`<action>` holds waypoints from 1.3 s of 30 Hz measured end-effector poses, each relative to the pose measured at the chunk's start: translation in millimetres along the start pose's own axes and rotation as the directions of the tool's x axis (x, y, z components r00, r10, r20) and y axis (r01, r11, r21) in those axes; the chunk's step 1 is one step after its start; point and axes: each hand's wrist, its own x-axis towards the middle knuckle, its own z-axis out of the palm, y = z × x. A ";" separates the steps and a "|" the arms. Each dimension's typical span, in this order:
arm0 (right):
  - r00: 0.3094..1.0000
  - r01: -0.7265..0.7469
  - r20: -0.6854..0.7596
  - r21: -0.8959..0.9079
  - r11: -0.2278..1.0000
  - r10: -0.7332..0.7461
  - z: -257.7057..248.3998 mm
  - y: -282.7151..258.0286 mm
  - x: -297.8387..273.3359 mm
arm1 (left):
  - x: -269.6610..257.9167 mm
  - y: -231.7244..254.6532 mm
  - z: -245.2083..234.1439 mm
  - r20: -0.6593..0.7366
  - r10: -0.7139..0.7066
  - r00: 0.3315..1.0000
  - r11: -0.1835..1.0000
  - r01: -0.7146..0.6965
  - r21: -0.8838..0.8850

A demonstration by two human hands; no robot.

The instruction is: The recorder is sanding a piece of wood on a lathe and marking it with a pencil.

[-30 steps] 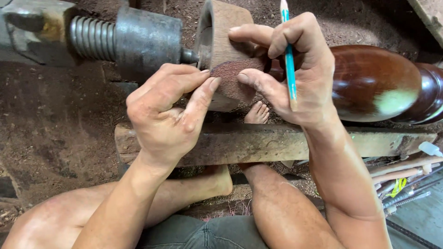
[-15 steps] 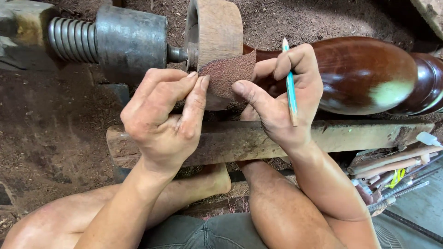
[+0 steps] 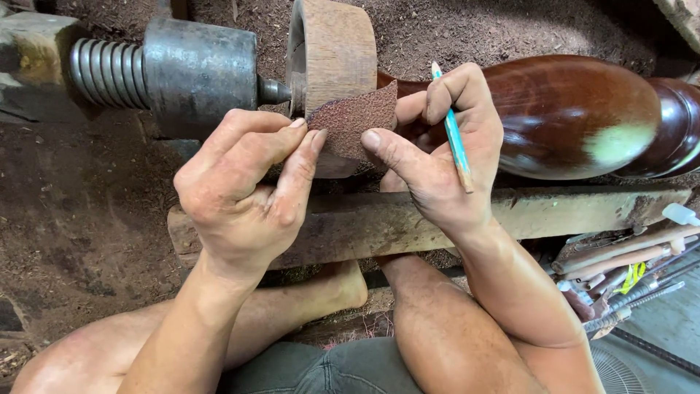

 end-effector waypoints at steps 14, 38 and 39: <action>1.000 -0.008 0.018 0.067 0.998 0.007 -0.3 -0.7 0.8 | -3.3 -3.4 0.3 -0.007 -0.013 1.000 1.000 0.013 -0.021; 0.770 0.614 0.502 -0.419 0.669 -0.393 4.0 -7.7 -21.3 | 10.6 -2.2 -6.5 0.075 -0.347 0.935 0.914 0.355 -0.198; 0.730 0.674 0.494 -0.407 0.616 -0.472 8.2 -8.4 -18.2 | 12.5 -2.4 -6.7 0.120 -0.449 0.885 0.834 0.464 -0.298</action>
